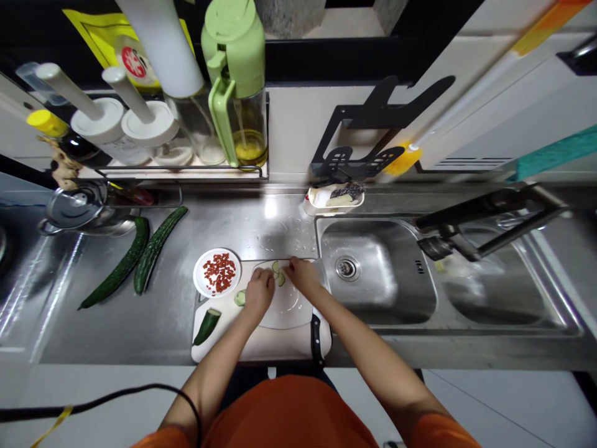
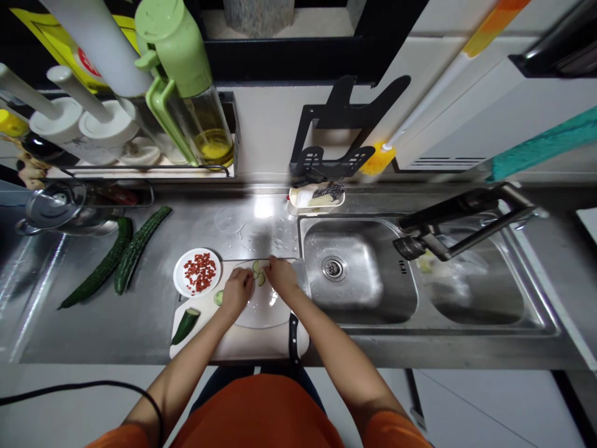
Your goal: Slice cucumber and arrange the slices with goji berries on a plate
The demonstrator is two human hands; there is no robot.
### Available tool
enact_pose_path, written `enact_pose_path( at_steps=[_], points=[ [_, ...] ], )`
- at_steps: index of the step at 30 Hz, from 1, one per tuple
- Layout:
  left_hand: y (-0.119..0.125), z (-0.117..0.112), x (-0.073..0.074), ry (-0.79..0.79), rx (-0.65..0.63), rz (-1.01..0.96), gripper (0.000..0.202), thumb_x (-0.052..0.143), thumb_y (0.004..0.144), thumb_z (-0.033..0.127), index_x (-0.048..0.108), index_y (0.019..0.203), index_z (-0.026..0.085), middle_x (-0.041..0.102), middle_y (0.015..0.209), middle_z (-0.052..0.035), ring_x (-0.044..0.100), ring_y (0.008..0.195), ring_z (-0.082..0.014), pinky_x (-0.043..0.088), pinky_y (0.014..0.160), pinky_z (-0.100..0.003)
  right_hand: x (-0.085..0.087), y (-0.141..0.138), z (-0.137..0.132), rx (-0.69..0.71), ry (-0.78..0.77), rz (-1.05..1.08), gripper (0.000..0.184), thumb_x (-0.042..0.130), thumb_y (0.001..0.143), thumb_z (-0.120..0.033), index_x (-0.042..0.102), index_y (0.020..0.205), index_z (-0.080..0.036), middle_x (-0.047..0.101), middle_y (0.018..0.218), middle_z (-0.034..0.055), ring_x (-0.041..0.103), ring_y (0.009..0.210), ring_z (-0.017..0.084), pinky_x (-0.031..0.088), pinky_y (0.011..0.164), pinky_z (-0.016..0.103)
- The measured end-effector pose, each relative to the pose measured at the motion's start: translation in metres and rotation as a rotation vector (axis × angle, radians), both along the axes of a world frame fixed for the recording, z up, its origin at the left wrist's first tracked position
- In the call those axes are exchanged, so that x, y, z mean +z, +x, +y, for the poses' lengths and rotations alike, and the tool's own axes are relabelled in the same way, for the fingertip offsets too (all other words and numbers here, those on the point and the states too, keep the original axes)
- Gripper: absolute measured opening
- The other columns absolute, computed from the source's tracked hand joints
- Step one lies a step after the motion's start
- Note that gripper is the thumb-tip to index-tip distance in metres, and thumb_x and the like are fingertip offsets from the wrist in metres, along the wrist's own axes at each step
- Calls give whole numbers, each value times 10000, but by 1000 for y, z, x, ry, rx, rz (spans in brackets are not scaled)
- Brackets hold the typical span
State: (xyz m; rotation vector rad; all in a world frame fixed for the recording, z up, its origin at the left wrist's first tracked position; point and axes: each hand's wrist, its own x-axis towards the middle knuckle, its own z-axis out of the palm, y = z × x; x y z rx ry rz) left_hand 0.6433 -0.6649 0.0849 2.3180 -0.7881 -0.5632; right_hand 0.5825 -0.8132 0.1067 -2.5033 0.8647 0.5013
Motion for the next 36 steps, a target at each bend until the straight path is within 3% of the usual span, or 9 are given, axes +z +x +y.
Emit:
enact_pose_path(
  at_steps=[10, 14, 19, 24, 27, 31, 36],
  points=[
    [1, 0, 0, 28, -29, -25, 221, 430, 857, 212, 631, 947, 200, 584, 940, -81, 571, 875, -174, 437, 827, -281, 1, -7, 0, -21, -52, -54, 198, 436, 886, -295, 582, 960, -183, 673, 884, 84, 611, 787, 180, 336, 621, 249],
    [2, 8, 4, -38, -26, -64, 225, 443, 851, 205, 641, 957, 190, 605, 939, -82, 580, 876, -173, 451, 831, -285, 8, -16, -1, -33, -66, -78, 205, 411, 901, -307, 575, 919, -184, 670, 863, 75, 604, 763, 165, 313, 605, 246],
    [9, 50, 14, -134, 12, -158, 233, 448, 846, 197, 638, 980, 176, 635, 963, -85, 584, 910, -182, 453, 850, -306, 16, -39, 6, -61, -59, -113, 195, 416, 899, -313, 561, 845, -195, 653, 773, 44, 587, 692, 148, 273, 568, 242],
    [12, 108, 13, -4, 128, -208, 219, 487, 817, 240, 641, 957, 172, 660, 898, -78, 603, 841, -199, 463, 794, -319, 17, -62, 29, -23, 26, -169, 178, 430, 889, -280, 538, 776, -194, 623, 709, 19, 565, 646, 134, 263, 554, 237],
    [7, 127, 8, 70, 134, -188, 261, 492, 799, 244, 628, 1005, 159, 659, 929, -89, 609, 838, -205, 463, 781, -313, 16, -69, 45, 5, 61, -188, 157, 441, 879, -251, 537, 771, -193, 620, 719, 20, 562, 662, 135, 271, 569, 239],
    [2, 127, 4, 158, 112, -175, 308, 477, 803, 254, 601, 1066, 152, 645, 958, -108, 604, 864, -216, 451, 785, -313, 15, -72, 62, 39, 101, -182, 137, 448, 869, -220, 546, 779, -189, 618, 722, 24, 551, 676, 136, 280, 579, 240],
    [0, 115, 3, 212, 134, -168, 254, 466, 812, 256, 609, 1001, 166, 630, 934, -104, 593, 866, -214, 429, 784, -307, 16, -73, 75, 78, 107, -150, 152, 443, 874, -222, 563, 789, -185, 629, 768, 43, 555, 720, 147, 283, 594, 244]
  ],
)
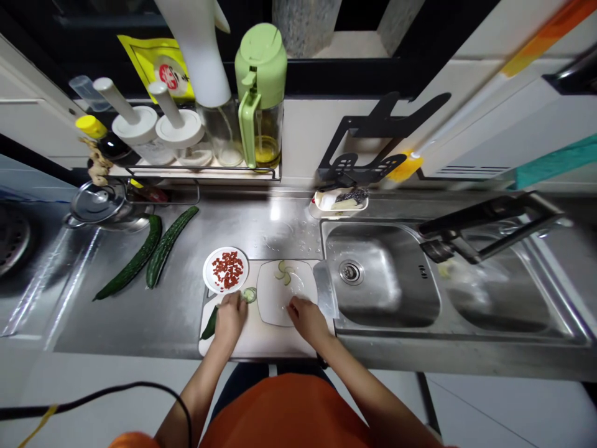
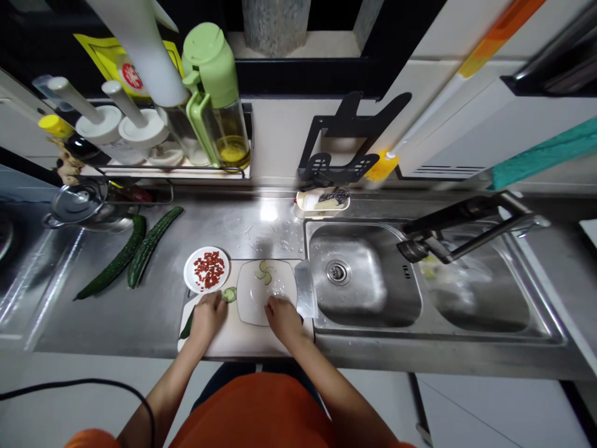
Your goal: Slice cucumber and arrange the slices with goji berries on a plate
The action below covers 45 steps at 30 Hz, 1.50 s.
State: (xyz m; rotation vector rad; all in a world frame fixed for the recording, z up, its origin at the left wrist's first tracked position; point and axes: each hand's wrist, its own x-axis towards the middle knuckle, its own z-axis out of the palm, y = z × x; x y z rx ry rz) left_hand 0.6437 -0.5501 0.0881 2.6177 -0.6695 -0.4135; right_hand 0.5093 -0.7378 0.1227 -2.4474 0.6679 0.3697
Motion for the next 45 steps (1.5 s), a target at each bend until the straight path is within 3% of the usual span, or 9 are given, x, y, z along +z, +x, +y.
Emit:
enact_pose_path(
  at_steps=[14, 19, 24, 30, 33, 38, 41, 45],
  points=[
    [-1, -9, 3, -154, 134, 70, 76, 478, 757, 219, 550, 758, 195, 584, 677, -3, 522, 618, -133, 377, 646, -242, 3, -2, 18, 31, 41, 3, 141, 454, 866, -218, 573, 799, -183, 627, 773, 43, 547, 736, 156, 272, 603, 253],
    [3, -5, 10, -220, 193, 194, 147, 501, 751, 293, 606, 798, 202, 595, 632, 22, 516, 570, -119, 385, 610, -227, 1, 1, 20, 34, 82, -25, 135, 459, 862, -213, 572, 795, -180, 614, 769, 37, 535, 733, 147, 293, 624, 241],
    [12, 5, 12, -301, 233, 340, 232, 549, 717, 363, 641, 834, 185, 643, 713, 0, 552, 633, -124, 406, 622, -222, 0, 6, 20, 33, 135, -80, 112, 482, 844, -199, 569, 777, -175, 603, 757, 27, 525, 742, 140, 312, 648, 233],
    [22, 8, 18, -440, 253, 521, 278, 612, 677, 387, 632, 828, 155, 601, 661, 9, 504, 573, -99, 377, 562, -204, -2, 17, 21, 11, 192, -162, 116, 484, 838, -192, 596, 811, -178, 614, 782, 24, 532, 768, 140, 355, 693, 241],
    [21, 2, 32, -516, 229, 692, 289, 652, 659, 390, 616, 809, 145, 568, 609, 26, 465, 520, -77, 332, 514, -190, -1, 25, 22, -81, 314, -249, 145, 520, 819, -215, 624, 918, -193, 643, 895, 36, 549, 798, 143, 396, 723, 258],
    [14, -13, 55, -562, 174, 909, 317, 695, 630, 403, 607, 796, 148, 565, 637, 26, 450, 539, -66, 300, 512, -185, 4, 35, 21, -257, 681, -355, 299, 567, 779, -281, 627, 1069, -244, 630, 1094, 31, 571, 859, 147, 430, 674, 252],
    [11, -19, 58, -580, 172, 1001, 313, 699, 636, 394, 603, 812, 153, 540, 622, 41, 409, 511, -50, 268, 487, -181, 6, 37, 19, -269, 782, -350, 243, 570, 778, -317, 660, 979, -215, 665, 962, 24, 578, 857, 154, 422, 675, 246],
    [6, -25, 56, -643, 208, 1121, 302, 720, 631, 362, 593, 801, 146, 502, 585, 54, 382, 490, -37, 255, 472, -175, 10, 36, 16, -325, 799, -363, 199, 581, 768, -352, 656, 836, -180, 658, 797, 12, 582, 777, 150, 415, 648, 245]
  ],
)
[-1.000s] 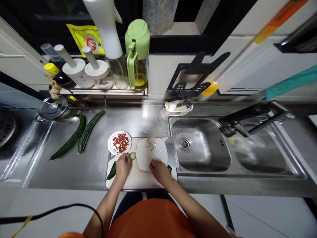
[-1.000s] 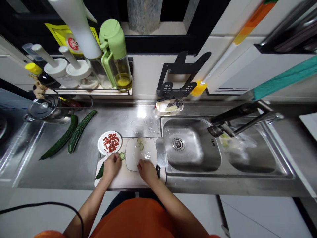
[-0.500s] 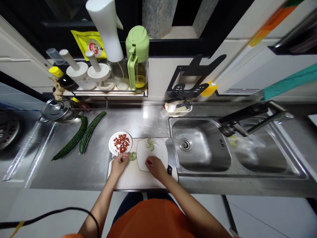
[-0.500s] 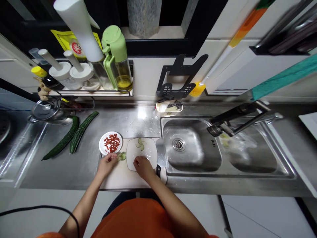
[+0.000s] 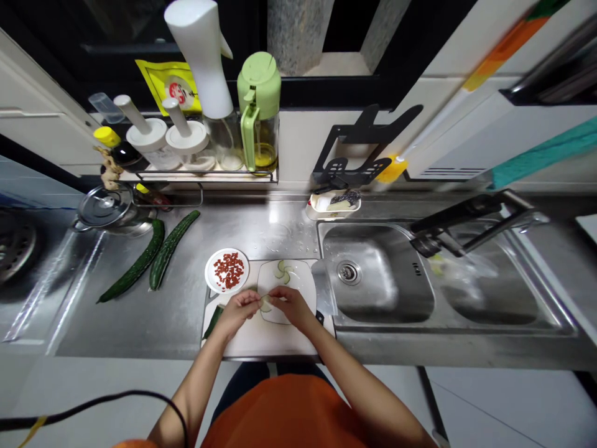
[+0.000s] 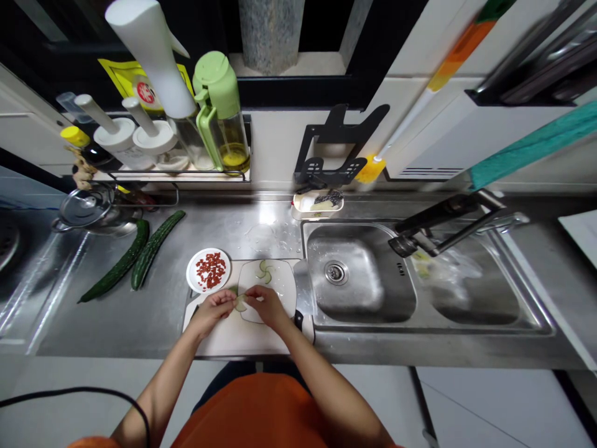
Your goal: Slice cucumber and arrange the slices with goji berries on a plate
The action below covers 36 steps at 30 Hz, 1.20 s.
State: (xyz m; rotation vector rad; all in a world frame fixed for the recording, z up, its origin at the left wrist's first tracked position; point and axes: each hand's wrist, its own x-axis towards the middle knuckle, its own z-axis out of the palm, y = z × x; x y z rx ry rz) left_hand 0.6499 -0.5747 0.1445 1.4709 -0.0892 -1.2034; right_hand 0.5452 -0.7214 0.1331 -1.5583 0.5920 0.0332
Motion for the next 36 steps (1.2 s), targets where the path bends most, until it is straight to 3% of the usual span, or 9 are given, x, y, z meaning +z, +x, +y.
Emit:
enact_pose_path(
  at_steps=[5, 9, 14, 17, 23, 29, 36],
  points=[
    [-6, -5, -5, -16, 103, 249, 344, 756, 614, 354, 581, 824, 144, 541, 622, 35, 462, 538, -41, 329, 510, -160, 10, -4, -4, -24, -53, 10, 172, 575, 764, -339, 648, 802, -188, 653, 780, 10, 582, 758, 147, 409, 621, 237],
    [-13, -8, -15, -37, 197, 493, 305, 685, 713, 405, 553, 801, 144, 564, 652, 7, 517, 565, -55, 380, 510, -157, 17, -5, -7, -22, -88, 2, 163, 578, 770, -336, 654, 805, -196, 658, 781, 7, 583, 752, 142, 396, 595, 229],
    [-17, -13, -24, -25, 181, 775, 283, 577, 808, 426, 539, 819, 145, 591, 684, -27, 559, 576, -75, 406, 485, -156, 27, -6, -7, 20, -118, 3, 137, 566, 775, -287, 664, 822, -204, 665, 803, 1, 587, 753, 133, 398, 602, 225],
    [-17, -15, -26, -77, 200, 821, 203, 596, 810, 322, 561, 882, 135, 585, 671, -16, 565, 582, -66, 423, 502, -147, 33, -7, -8, 64, -134, -8, 131, 572, 769, -273, 673, 818, -205, 663, 802, 3, 584, 758, 132, 397, 607, 224],
    [-12, -16, -28, -115, 237, 697, 278, 664, 726, 142, 607, 997, 120, 620, 716, -20, 582, 604, -53, 438, 541, -138, 38, -12, -17, 94, -136, -19, 169, 575, 783, -333, 688, 804, -208, 673, 797, 8, 573, 738, 135, 381, 586, 223],
    [-10, -22, -27, 31, 178, 399, 383, 767, 607, 223, 645, 958, 129, 658, 722, -39, 602, 619, -87, 429, 574, -183, 24, -25, -35, 31, -169, 49, 201, 560, 776, -347, 684, 813, -193, 667, 764, 10, 544, 659, 130, 395, 593, 241],
    [-21, -44, -37, 149, -19, -84, 245, 705, 598, 284, 667, 794, 143, 642, 635, -15, 560, 568, -107, 341, 493, -198, 0, -38, -59, -83, -359, 121, 113, 561, 737, -286, 603, 743, -181, 546, 608, -27, 492, 574, 117, 369, 561, 229]
  ],
)
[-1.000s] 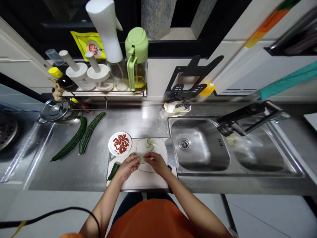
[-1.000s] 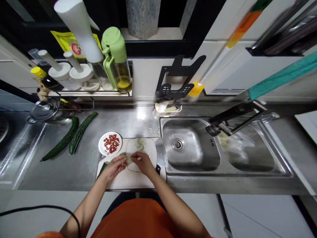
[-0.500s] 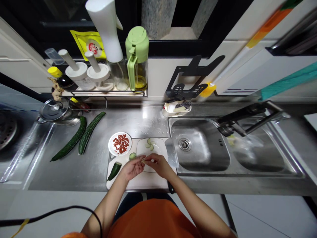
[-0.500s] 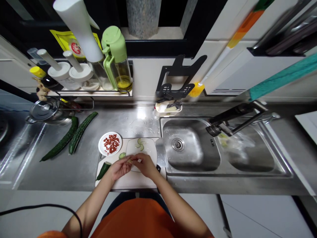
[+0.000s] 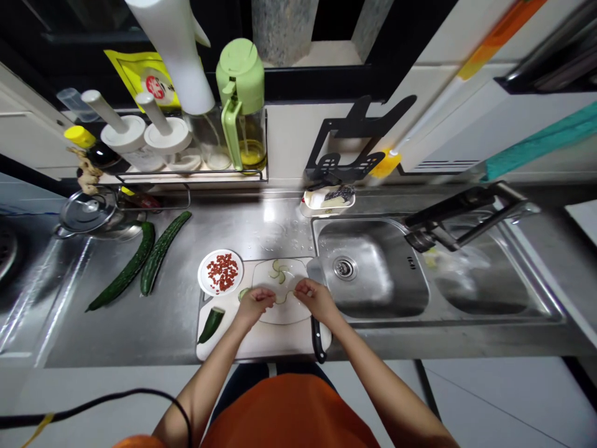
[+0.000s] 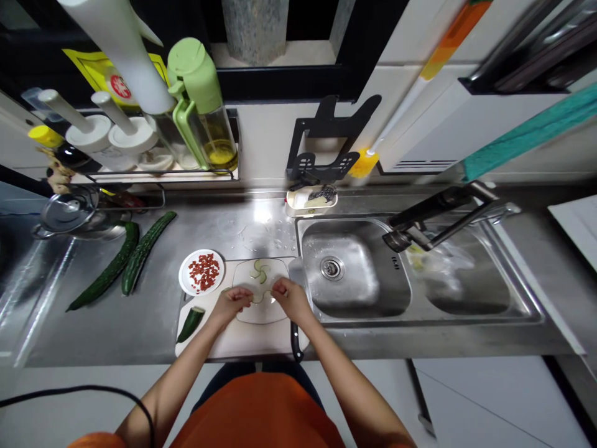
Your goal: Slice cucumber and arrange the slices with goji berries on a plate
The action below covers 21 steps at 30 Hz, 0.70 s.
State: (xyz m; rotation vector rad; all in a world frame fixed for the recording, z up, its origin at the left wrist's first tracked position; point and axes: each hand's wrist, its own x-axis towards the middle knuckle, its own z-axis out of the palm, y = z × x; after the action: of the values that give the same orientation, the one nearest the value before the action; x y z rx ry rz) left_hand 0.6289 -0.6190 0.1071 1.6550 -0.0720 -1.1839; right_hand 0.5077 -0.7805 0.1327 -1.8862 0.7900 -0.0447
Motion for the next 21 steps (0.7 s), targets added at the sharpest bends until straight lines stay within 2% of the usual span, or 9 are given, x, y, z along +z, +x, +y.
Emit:
enact_pose_path(
  at_steps=[3, 7, 12, 21],
  points=[
    [-9, -14, -4, 36, -78, -151, 181, 650, 646, 288, 655, 763, 150, 615, 588, -4, 536, 536, -110, 341, 496, -214, -5, -2, -9, 56, -145, 55, 73, 529, 747, -232, 579, 720, -186, 555, 632, -22, 502, 603, 119, 366, 583, 221],
    [-19, -31, -5, 80, -188, -377, 116, 590, 705, 256, 650, 753, 169, 617, 611, -3, 535, 568, -116, 369, 560, -228, -8, -4, -19, 127, -321, 143, 117, 469, 775, -172, 582, 752, -192, 584, 693, 2, 526, 722, 142, 366, 672, 228],
    [-27, -43, -4, 150, -283, -602, 130, 536, 765, 226, 649, 823, 197, 652, 714, -19, 562, 657, -138, 367, 629, -243, -13, -6, -27, 141, -385, 213, 126, 466, 783, -155, 585, 777, -196, 586, 719, 16, 510, 768, 153, 343, 702, 231],
    [-41, -55, 3, 346, -523, -803, 213, 417, 872, 246, 626, 872, 203, 650, 834, -40, 566, 800, -160, 353, 692, -254, -14, -5, -28, 173, -492, 309, 115, 469, 811, -179, 583, 811, -197, 618, 790, 41, 477, 857, 181, 307, 709, 246]
  ],
)
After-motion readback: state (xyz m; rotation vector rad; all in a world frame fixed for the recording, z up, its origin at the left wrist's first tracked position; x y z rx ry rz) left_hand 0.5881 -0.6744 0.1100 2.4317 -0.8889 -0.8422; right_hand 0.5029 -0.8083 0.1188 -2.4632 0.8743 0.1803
